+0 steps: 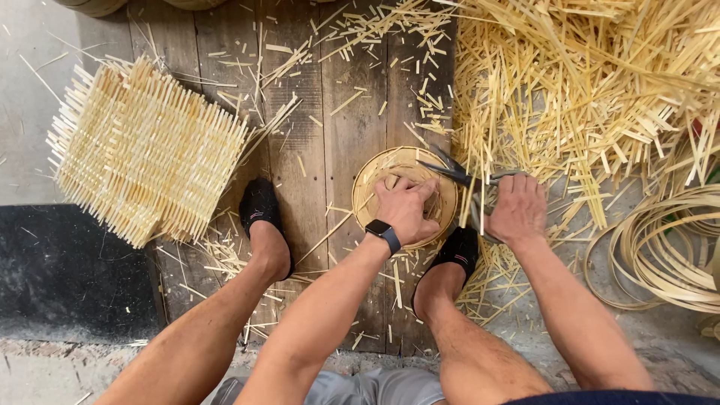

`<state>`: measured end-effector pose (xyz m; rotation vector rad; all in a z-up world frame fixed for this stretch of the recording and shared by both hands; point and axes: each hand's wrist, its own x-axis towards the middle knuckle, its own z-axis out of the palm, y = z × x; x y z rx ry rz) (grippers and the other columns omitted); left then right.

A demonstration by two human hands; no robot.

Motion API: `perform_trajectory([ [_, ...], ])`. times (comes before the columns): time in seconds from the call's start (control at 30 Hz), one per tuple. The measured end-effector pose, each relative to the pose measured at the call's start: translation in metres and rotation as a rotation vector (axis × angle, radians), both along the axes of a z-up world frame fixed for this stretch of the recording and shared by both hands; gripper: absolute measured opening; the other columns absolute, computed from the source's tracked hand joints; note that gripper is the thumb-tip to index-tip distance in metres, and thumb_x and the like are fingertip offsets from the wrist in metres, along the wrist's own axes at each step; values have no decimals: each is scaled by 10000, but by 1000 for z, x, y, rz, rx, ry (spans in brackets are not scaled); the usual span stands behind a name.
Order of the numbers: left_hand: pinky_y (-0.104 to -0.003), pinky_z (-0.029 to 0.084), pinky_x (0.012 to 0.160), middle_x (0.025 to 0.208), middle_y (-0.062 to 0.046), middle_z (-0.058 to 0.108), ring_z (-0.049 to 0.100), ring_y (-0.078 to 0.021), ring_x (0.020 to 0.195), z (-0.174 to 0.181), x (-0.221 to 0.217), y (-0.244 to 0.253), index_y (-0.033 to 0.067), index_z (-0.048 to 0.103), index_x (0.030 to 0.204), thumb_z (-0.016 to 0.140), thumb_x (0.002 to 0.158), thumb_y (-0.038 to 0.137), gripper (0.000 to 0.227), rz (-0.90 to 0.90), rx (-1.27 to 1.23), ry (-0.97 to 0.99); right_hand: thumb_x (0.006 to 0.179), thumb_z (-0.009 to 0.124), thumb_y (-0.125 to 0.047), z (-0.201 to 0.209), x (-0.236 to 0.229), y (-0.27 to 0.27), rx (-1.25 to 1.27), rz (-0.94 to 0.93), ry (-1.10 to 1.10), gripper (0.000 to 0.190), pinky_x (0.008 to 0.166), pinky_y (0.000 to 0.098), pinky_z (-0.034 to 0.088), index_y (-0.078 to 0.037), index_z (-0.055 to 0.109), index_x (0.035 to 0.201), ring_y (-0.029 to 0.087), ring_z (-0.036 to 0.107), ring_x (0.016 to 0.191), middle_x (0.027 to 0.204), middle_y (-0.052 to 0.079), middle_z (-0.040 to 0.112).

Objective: The person trims the edges of a woven bamboo base with shears before placing a bamboo ring over a square mat. They then fit the mat into the ring and trim the excess strips to finish the steamer tray.

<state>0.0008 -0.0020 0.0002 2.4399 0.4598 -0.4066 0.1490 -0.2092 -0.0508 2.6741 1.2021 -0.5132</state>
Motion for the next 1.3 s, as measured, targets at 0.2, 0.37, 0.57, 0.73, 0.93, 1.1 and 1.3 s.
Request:
perform_trajectory([
  [0.2,-617,239,1093,1138,-43,751,570,-236,1243,8,10,1,191,538,1458,796,649,400,875,-27,6,124,981,595,-331,-33,2,-18,48,-58,50,277,703,413,528,-63,619,917,253,637,792,830,118,646],
  [0.37,-635,237,1071,1215,-36,732,570,-247,1226,7,2,5,186,558,1403,800,613,380,848,-47,10,63,1133,542,-381,-49,20,-27,-41,-276,261,348,695,427,537,-76,636,995,259,666,762,849,131,685],
  [0.57,-488,410,1105,1368,-35,690,612,-219,1276,-35,-4,32,213,638,1354,645,923,362,456,172,-215,-336,626,875,-472,-49,22,-41,67,-373,-111,971,1046,594,381,153,547,1293,475,471,1213,1212,350,555],
  [0.73,-503,338,1104,1346,-153,630,522,-346,1276,-94,27,79,176,651,1337,675,989,485,466,273,-50,13,891,722,-255,-34,-14,-20,376,-795,561,470,938,410,557,-32,650,1298,272,708,1018,1154,178,721],
  [0.93,-466,339,1100,1257,-113,648,487,-331,1229,-106,51,73,231,837,1040,820,781,455,343,406,-210,108,927,756,-163,-47,-50,28,636,-1009,942,226,610,311,553,19,720,1057,159,666,685,862,107,736],
  [1.1,-444,370,1088,1108,-72,737,540,-294,1196,-105,55,67,221,862,971,856,735,443,324,508,-189,110,929,765,-134,-56,-44,31,604,-1071,968,193,541,293,552,51,719,959,149,660,615,788,96,717],
  [1.3,-449,488,970,1078,-146,737,652,-349,1046,-102,28,75,134,790,1121,800,881,388,350,591,-22,-268,929,745,-166,-36,-51,24,671,-1040,1004,281,554,304,573,43,689,1107,163,685,650,913,106,735],
])
